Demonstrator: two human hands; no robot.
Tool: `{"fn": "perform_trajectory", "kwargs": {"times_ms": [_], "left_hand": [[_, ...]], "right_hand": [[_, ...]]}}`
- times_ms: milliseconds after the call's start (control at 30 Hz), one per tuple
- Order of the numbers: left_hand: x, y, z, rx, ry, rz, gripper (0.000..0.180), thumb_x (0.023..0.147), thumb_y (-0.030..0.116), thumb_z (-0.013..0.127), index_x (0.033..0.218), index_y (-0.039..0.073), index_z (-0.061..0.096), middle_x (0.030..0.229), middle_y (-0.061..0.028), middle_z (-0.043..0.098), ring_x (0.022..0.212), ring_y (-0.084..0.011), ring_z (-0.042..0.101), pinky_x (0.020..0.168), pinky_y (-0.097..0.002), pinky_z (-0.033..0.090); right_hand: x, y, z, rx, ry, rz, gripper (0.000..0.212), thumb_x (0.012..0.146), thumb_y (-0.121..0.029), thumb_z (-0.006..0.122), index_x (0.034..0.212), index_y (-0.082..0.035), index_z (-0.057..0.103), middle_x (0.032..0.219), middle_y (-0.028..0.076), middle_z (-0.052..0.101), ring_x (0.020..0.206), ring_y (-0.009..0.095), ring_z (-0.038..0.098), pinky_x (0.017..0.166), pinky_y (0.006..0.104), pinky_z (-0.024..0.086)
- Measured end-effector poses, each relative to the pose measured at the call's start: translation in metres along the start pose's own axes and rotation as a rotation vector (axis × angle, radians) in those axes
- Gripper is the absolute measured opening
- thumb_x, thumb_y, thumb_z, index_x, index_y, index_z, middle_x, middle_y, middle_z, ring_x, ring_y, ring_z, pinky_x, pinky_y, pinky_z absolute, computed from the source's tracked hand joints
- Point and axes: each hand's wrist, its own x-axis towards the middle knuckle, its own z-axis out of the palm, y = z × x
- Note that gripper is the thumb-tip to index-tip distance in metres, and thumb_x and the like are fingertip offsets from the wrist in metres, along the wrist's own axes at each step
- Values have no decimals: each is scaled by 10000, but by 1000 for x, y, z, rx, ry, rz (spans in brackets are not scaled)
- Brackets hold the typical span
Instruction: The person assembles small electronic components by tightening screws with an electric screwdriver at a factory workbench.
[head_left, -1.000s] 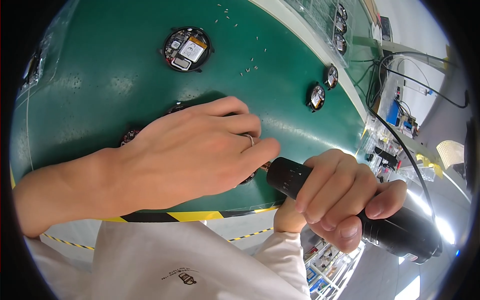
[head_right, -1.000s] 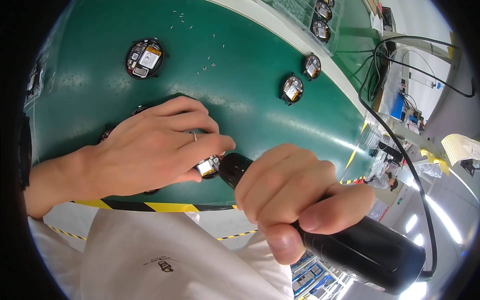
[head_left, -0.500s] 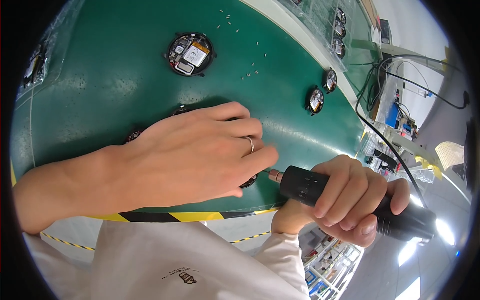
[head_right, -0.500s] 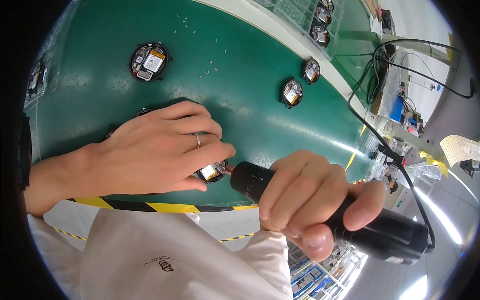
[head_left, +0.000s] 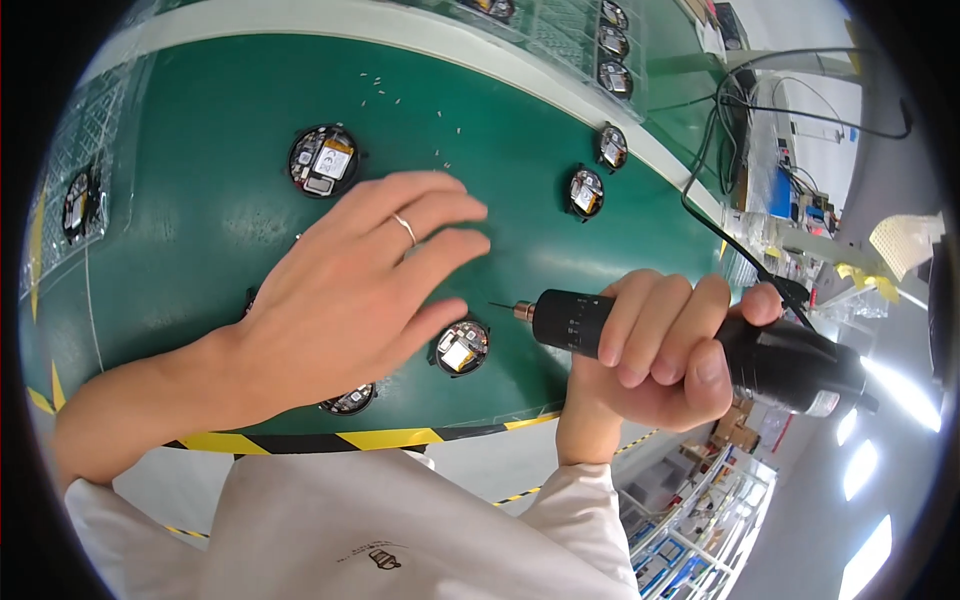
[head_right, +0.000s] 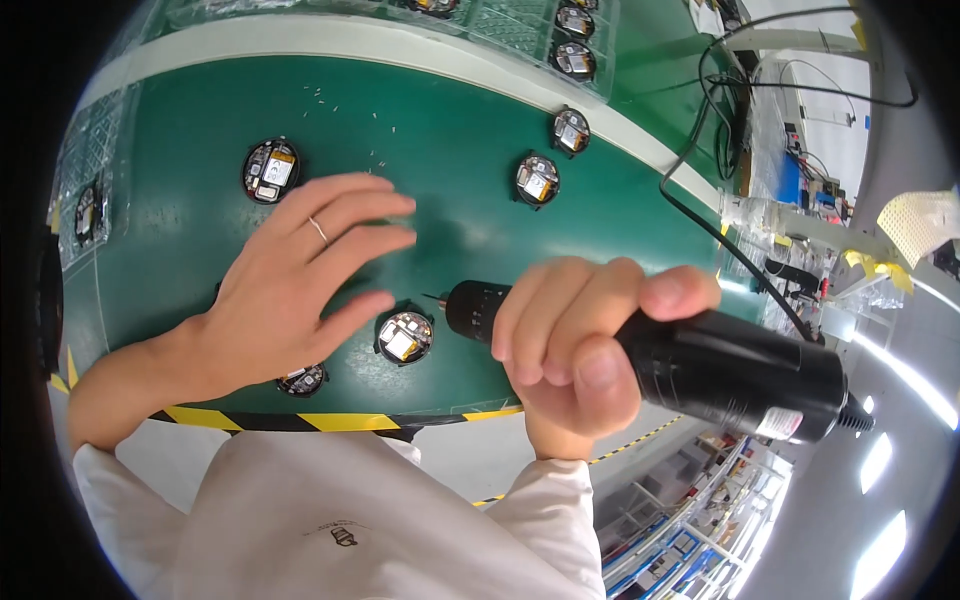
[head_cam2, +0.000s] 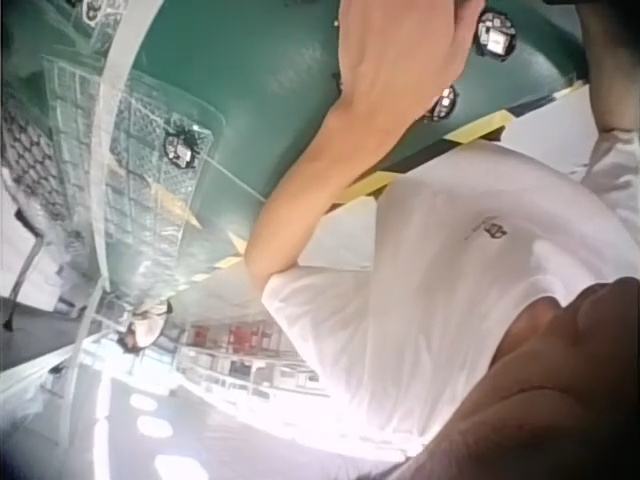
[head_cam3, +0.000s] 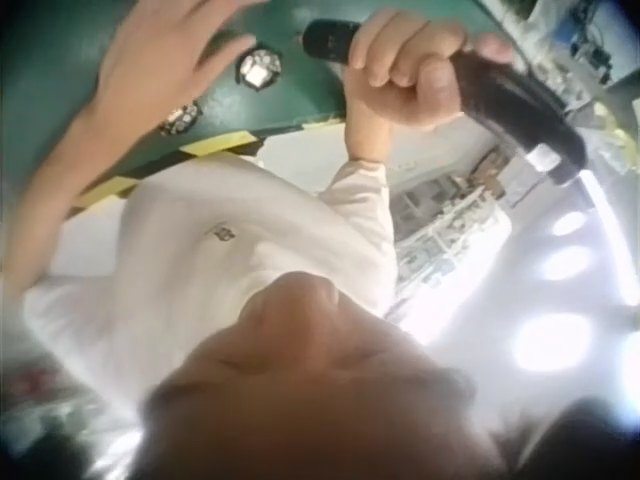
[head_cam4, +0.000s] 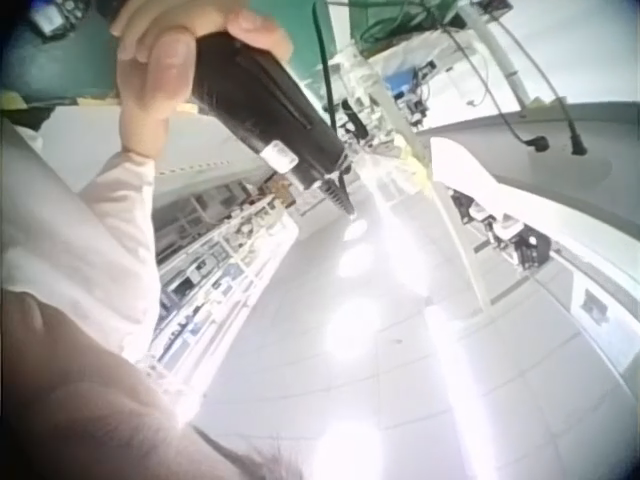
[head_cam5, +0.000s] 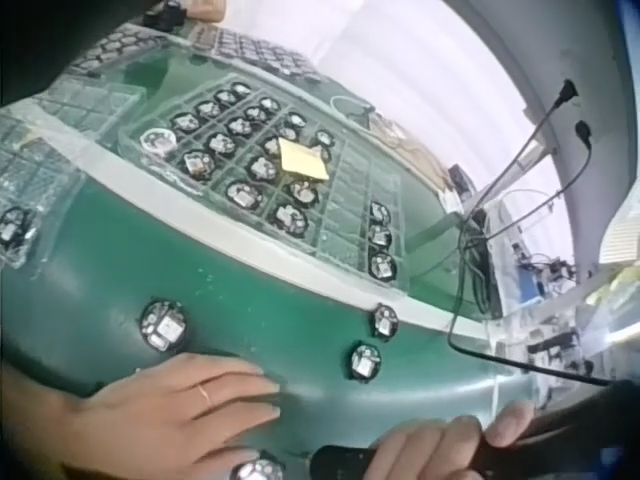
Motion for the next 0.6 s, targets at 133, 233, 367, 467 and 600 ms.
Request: {"fn": "perform_trajectory", "kwargs": {"times_ms": [133, 233, 367, 467, 600], "left_hand": [[2, 2, -5, -25, -228, 185, 395, 731, 220, 816, 1047, 60, 642, 1161, -83, 616, 1191, -293, 560, 1001, -438, 479], [-1, 3, -3, -7, -319, 278, 416, 711, 240, 830, 1038, 61, 646, 1151, -73, 619, 1170, -287, 570, 1001, -436, 482], [-5, 0, -2, 32, -319, 299, 402, 713, 241, 820, 1034, 67, 652, 1126, -63, 625, 1138, -272, 580, 999, -424, 486], [-4, 1, -2, -8, -328, 283, 395, 716, 232, 812, 1037, 67, 652, 1115, -57, 627, 1130, -265, 579, 1000, -419, 483], [-2, 1, -5, -24, -355, 258, 398, 702, 210, 823, 1026, 64, 645, 1116, -51, 625, 1121, -263, 580, 994, -412, 477]], "right_hand": [[0, -9, -4, -23, 114, -1, 406, 945, -80, 597, 1318, -104, 439, 644, 31, 497, 469, 170, 476, 469, 331, 465], [0, -10, -6, -10, 127, 4, 411, 934, -62, 597, 1307, -103, 429, 654, 30, 501, 476, 168, 479, 475, 335, 467], [-1, -7, -6, -42, 75, 67, 400, 917, -53, 614, 1264, -100, 421, 670, 28, 503, 487, 163, 479, 482, 339, 467], [-2, -5, -2, -60, 105, 79, 397, 908, -53, 626, 1244, -99, 419, 672, 27, 500, 490, 161, 476, 485, 340, 467], [-3, -5, -2, -45, 106, 75, 398, 903, -37, 618, 1238, -101, 413, 674, 26, 500, 493, 160, 476, 488, 341, 468]]}}
